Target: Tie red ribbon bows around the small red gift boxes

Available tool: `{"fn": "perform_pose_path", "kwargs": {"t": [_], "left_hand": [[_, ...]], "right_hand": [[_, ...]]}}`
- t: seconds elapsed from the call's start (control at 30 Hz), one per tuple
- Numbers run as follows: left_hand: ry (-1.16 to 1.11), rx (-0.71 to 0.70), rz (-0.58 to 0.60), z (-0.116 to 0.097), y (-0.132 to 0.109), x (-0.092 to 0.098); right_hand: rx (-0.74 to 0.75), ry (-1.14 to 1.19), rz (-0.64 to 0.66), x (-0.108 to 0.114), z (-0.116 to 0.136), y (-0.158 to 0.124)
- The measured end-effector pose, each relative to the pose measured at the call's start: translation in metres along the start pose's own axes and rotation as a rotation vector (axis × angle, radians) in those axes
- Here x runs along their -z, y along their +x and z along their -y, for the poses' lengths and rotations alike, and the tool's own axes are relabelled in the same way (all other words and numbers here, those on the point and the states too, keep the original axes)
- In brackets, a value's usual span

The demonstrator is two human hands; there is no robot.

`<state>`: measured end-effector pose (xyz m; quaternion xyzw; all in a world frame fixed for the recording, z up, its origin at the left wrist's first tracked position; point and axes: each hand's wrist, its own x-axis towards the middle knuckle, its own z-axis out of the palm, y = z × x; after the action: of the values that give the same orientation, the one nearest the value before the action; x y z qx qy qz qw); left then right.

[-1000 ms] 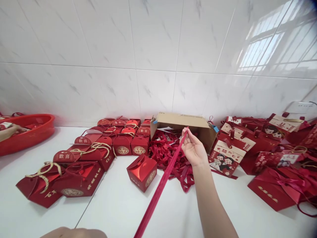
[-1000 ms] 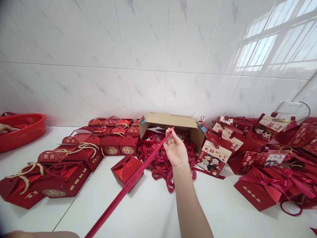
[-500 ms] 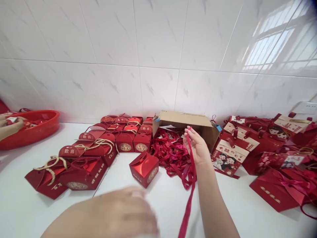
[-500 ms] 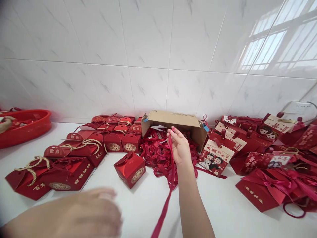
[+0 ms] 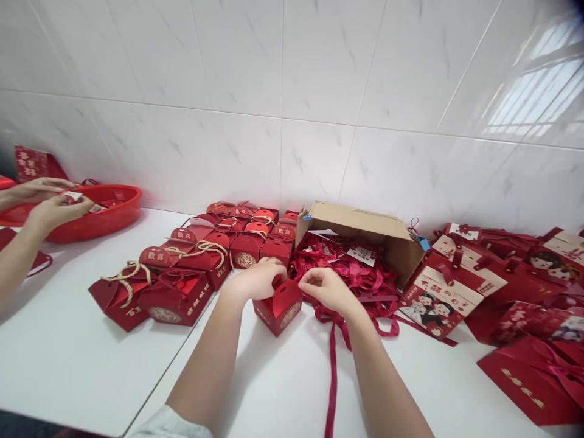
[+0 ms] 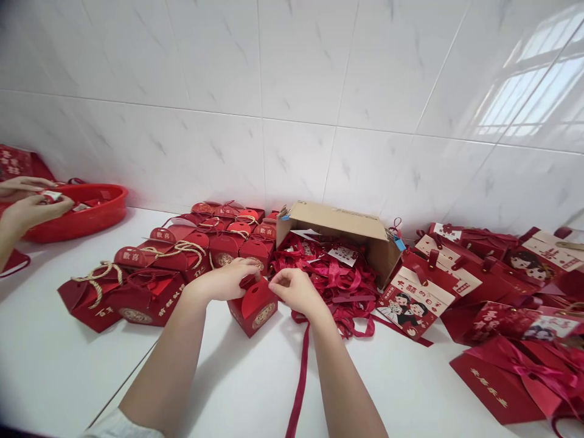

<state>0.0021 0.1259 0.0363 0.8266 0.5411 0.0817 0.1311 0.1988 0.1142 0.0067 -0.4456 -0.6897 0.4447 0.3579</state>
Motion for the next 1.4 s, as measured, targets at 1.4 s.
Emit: {"fn": "perform_pose_path", "kwargs": {"t": [1.4], "left_hand": [[-0.113,-0.195,-0.002,-0.009,-0.006,0.017]], "right_hand": [[0.112,-0.186,-0.230,-0.031,-0.003,0.006]]}}
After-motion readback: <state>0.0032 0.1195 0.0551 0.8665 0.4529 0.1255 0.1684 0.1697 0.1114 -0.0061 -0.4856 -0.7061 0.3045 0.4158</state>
